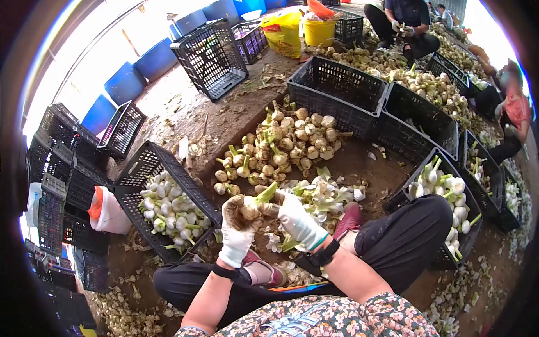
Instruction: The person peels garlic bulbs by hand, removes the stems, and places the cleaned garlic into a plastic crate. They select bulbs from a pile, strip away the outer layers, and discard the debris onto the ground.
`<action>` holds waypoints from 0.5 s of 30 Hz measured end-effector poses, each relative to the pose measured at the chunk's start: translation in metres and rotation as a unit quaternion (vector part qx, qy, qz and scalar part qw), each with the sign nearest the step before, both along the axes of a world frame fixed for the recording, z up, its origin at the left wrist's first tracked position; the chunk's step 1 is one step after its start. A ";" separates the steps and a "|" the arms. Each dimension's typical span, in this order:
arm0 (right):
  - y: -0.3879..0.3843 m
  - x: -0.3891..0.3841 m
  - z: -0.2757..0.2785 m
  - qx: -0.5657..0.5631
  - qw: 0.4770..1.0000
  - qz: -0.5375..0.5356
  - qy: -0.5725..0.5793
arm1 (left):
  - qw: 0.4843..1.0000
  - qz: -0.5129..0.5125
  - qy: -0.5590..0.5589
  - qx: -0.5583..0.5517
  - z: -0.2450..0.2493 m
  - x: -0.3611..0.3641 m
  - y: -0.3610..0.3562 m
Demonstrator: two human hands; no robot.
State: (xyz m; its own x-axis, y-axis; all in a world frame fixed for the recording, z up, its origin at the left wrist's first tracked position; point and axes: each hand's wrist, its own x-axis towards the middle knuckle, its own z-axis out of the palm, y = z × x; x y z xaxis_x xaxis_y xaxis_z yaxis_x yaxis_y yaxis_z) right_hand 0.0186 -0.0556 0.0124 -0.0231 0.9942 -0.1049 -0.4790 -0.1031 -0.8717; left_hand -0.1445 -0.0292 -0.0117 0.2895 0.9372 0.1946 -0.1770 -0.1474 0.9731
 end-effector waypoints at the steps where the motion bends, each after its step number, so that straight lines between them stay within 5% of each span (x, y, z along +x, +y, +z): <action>1: 0.002 -0.002 -0.009 -0.026 0.999 -0.026 0.002 | 1.000 -0.003 -0.004 -0.002 -0.003 0.002 0.001; 3: 0.004 -0.003 -0.011 -0.064 0.997 -0.020 -0.026 | 0.976 0.062 0.148 0.144 -0.002 0.005 0.002; 5: 0.006 -0.007 -0.018 -0.075 0.994 -0.028 0.079 | 0.984 0.058 0.113 0.124 -0.006 0.008 0.004; 6: 0.006 -0.008 -0.021 -0.086 0.979 -0.034 0.183 | 0.990 0.045 0.092 0.098 -0.007 0.008 0.003; 8: 0.005 -0.005 -0.025 -0.096 0.977 -0.024 0.190 | 0.994 0.034 0.069 0.072 -0.006 0.007 0.002; 10: 0.005 -0.001 -0.028 -0.105 0.974 -0.016 0.198 | 0.983 -0.022 -0.106 -0.146 -0.004 0.006 0.002; 12: 0.008 0.004 -0.038 -0.009 0.989 -0.054 -0.137 | 0.969 -0.035 -0.156 -0.186 0.004 0.005 -0.001; 15: 0.006 0.016 -0.045 0.102 0.970 -0.078 -0.206 | 0.940 -0.086 -0.207 -0.258 0.003 -0.001 0.002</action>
State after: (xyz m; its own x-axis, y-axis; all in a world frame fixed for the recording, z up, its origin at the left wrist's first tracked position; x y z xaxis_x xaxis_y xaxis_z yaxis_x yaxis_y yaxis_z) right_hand 0.0349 -0.0500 -0.0322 0.1315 0.9832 0.1268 -0.0809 0.1381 -0.9871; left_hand -0.1450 -0.0269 -0.0088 0.4453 0.8837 -0.1441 -0.5347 0.3915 0.7488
